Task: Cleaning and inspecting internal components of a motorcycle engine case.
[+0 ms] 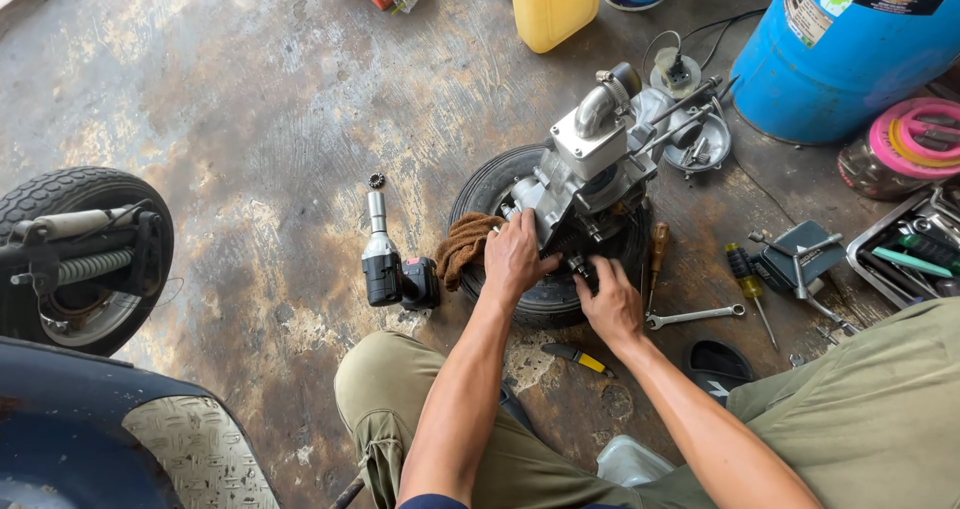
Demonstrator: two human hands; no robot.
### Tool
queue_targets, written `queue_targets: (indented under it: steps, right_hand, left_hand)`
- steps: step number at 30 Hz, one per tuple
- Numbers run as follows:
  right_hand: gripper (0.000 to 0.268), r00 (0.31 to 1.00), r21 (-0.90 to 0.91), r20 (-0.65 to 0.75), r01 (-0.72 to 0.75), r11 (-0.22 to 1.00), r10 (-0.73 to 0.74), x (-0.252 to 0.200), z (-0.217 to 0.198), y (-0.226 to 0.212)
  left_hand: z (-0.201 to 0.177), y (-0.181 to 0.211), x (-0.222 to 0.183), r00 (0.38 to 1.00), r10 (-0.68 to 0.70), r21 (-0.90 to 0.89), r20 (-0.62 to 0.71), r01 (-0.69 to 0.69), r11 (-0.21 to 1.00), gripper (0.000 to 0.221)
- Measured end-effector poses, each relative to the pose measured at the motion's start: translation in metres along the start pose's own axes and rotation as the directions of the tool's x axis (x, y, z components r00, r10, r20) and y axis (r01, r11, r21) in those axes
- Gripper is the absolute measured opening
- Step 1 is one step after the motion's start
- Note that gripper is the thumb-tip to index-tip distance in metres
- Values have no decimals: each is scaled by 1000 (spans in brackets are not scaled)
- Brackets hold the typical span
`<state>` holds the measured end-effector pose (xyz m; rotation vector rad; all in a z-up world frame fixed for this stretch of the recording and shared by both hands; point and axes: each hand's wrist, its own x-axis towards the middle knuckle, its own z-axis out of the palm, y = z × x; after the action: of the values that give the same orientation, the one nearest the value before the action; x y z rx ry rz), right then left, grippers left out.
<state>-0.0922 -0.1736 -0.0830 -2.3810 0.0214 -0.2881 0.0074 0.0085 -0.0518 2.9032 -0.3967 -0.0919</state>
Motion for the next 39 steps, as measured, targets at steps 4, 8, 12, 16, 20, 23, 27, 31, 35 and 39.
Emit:
queue_targets:
  steps: [4, 8, 12, 16, 20, 23, 27, 31, 35, 39]
  right_hand:
    - [30, 990, -66, -25, 138, 988, -140, -3, 8, 13]
    - [21, 955, -127, -105, 263, 956, -277, -3, 14, 24]
    - [15, 938, -197, -107, 306, 932, -330, -1, 9, 23]
    - [16, 955, -122, -81, 275, 954, -285, 2, 4, 17]
    - [20, 961, -143, -60, 259, 955, -270, 3, 2, 15]
    - [21, 965, -170, -46, 249, 953, -260, 1, 0, 13]
    - [52, 997, -11, -13, 70, 997, -70, 6, 13, 15]
    - [62, 996, -1, 55, -67, 998, 67, 13, 25, 13]
    - [48, 970, -90, 95, -215, 973, 223, 19, 31, 17]
    - [47, 951, -112, 129, -266, 958, 279, 23, 31, 11]
  left_hand:
    - [-2, 2, -2, 1000, -11, -14, 5, 11, 1000, 99]
    - [-10, 7, -7, 1000, -16, -17, -9, 16, 1000, 87]
    - [-16, 8, -7, 1000, -17, -26, -14, 16, 1000, 83]
    - [-11, 8, -7, 1000, -13, -25, -23, 12, 1000, 82]
    - [-10, 8, -6, 1000, -19, -30, -14, 19, 999, 83]
    - [-14, 10, -9, 1000, -26, -38, -10, 25, 999, 85]
    - [-16, 11, -9, 999, -43, -85, 22, 45, 995, 87]
    - [-26, 11, -10, 996, -35, -79, 85, 42, 996, 98]
    - [-31, 15, -15, 993, -28, -65, 111, 36, 997, 105]
    - [-22, 7, -11, 996, -12, -65, 89, 18, 998, 102]
